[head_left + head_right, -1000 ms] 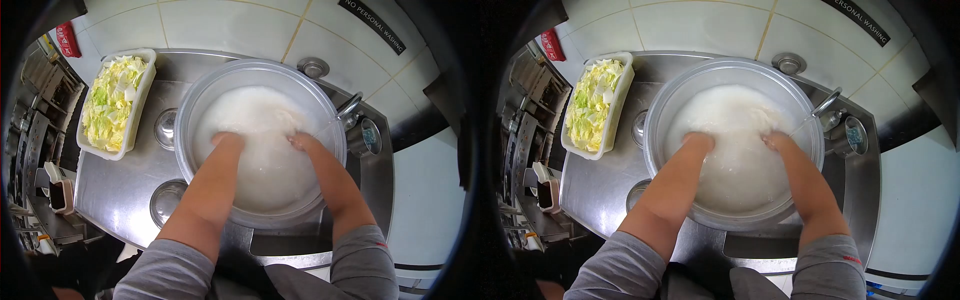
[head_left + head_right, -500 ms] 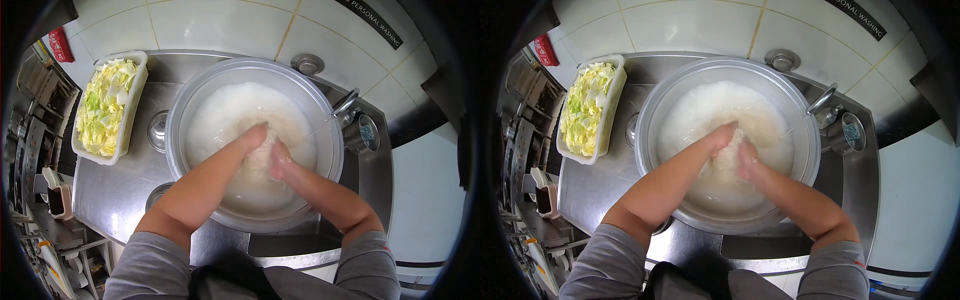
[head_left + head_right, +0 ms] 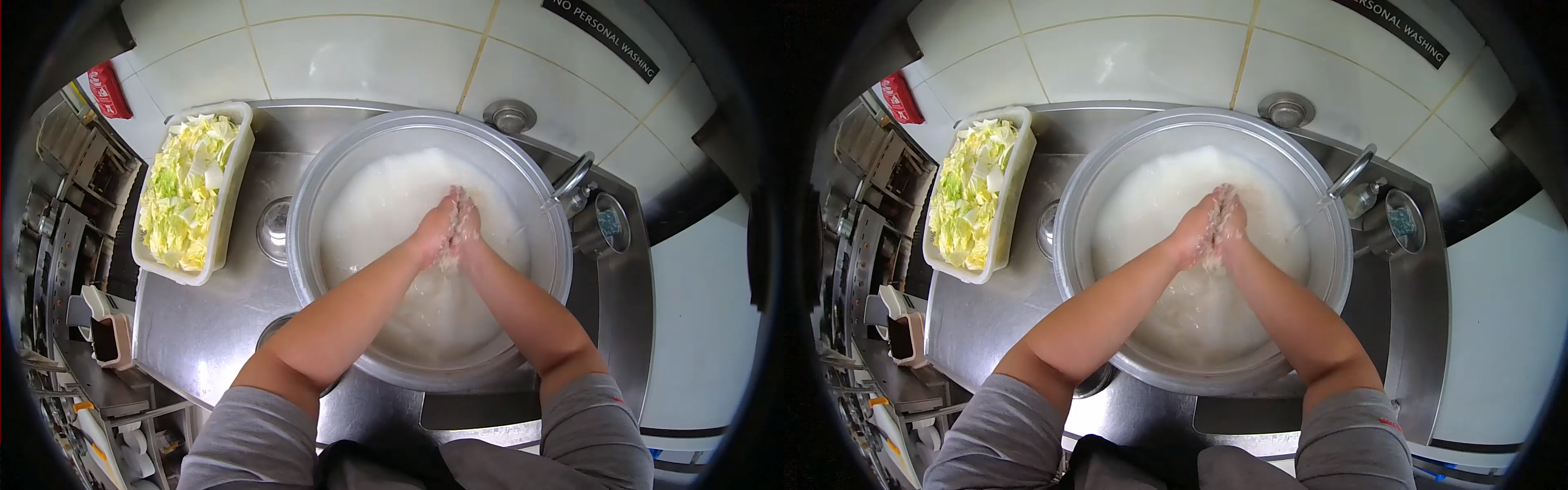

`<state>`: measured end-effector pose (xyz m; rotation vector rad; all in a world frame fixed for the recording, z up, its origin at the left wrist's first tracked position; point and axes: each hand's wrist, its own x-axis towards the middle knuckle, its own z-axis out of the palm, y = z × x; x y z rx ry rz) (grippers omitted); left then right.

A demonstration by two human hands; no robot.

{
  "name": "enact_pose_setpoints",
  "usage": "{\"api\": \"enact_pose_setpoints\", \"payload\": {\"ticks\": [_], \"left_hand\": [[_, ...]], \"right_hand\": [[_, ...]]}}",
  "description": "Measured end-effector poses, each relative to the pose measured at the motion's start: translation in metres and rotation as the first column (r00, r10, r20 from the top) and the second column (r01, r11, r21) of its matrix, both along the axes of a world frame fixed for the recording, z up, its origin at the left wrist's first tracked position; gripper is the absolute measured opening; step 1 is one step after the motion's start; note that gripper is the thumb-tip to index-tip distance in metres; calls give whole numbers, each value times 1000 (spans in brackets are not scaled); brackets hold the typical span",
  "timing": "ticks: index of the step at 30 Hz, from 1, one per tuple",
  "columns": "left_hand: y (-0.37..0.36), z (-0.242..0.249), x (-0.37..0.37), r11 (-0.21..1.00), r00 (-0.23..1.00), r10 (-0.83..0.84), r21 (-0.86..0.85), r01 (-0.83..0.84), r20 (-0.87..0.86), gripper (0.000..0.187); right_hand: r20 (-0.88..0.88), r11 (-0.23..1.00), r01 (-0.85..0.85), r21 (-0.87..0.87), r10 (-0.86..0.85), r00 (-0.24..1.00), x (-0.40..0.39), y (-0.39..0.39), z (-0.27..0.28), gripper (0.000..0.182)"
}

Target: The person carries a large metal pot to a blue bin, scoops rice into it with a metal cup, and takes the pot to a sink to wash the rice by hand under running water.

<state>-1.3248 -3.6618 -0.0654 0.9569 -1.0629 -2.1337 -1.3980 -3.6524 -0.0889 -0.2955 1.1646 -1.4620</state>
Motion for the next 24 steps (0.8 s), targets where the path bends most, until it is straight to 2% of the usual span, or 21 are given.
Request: {"api": "enact_pose_setpoints", "payload": {"ticks": [1, 2, 3, 4, 5, 6, 7, 8, 9, 10, 11, 14, 15, 16, 17, 18, 20, 21, 23, 24], "left_hand": [[-3, 0, 2, 997, 999, 20, -70, -17, 46, 62], [-14, -3, 8, 999, 998, -23, -37, 25, 57, 63], [-27, -18, 10, 999, 998, -23, -31, 24, 60, 63], [-43, -46, 10, 964, 962, 73, -266, 0, 263, 63], [-47, -48, 15, 922, 929, 139, -387, 6, 344, 63], [-51, -49, 21, 868, 880, 219, -496, 22, 422, 64], [-43, -30, 32, 809, 618, 290, -532, 251, 731, 64], [-37, -21, 41, 755, 247, 384, -456, 471, 890, 64], [-35, -24, 47, 761, 240, 384, -453, 465, 892, 64], [-33, -30, 53, 777, 186, 343, -390, 494, 921, 62], [-33, -35, 57, 791, 130, 303, -326, 517, 944, 61], [-36, -48, 64, 803, 40, 214, -199, 561, 976, 55], [-37, -49, 66, 810, 32, 213, -194, 553, 977, 55], [-39, -47, 66, 809, -28, 131, -90, 580, 991, 49], [-41, -46, 66, 798, -88, 50, 13, 603, 995, 44], [-41, -51, 66, 800, -87, 50, 12, 600, 995, 44], [-40, -66, 63, 864, -133, 149, -64, 499, 980, 38], [-41, -65, 63, 864, -126, 149, -67, 500, 981, 38], [-42, -61, 66, 802, -141, -34, 111, 586, 989, 38], [-41, -57, 64, 801, -131, -32, 103, 589, 991, 38]], "right_hand": [[-61, 1000, 12, 4, -12, 998, 4, 3, 2, 56], [45, 998, 61, -9, -61, 997, 29, 17, 29, 54], [48, 998, 61, -3, -61, 997, 32, 18, 23, 54], [-140, 998, -14, 65, 23, 990, 33, 17, 13, 43], [-364, 968, -223, 115, 250, 897, 25, 9, -4, 34], [-569, 903, -389, 182, 419, 708, 17, 1, -22, 26], [-569, 901, -395, 180, 423, 705, 2, -13, -64, 26], [-991, 756, -652, 57, 120, 53, -12, -28, -111, 23], [-896, 646, -647, 404, 137, -423, -6, -31, -111, 22], [-645, 511, -558, 654, -10, -764, 0, -33, -110, 24], [-648, 505, -566, 652, -16, -761, -8, -36, -117, 24], [-791, 694, -632, 345, -147, -594, -66, -40, -137, 26], [-776, 757, -537, 372, -64, -628, -67, -52, -133, 27], [-755, 807, -434, 401, 23, -655, -67, -64, -128, 28], [-645, 812, -205, 547, 253, -721, -64, -79, -108, 30], [-645, 812, -206, 546, 250, -722, -64, -80, -89, 30], [-607, 780, -16, 626, 475, -637, -67, -75, -48, 31], [-603, 780, -11, 626, 476, -640, -69, -67, -29, 31], [-486, 672, 67, 737, 597, -638, -78, -48, -1, 35], [-481, 674, 76, 735, 598, -642, -83, -41, 7, 35]]}}
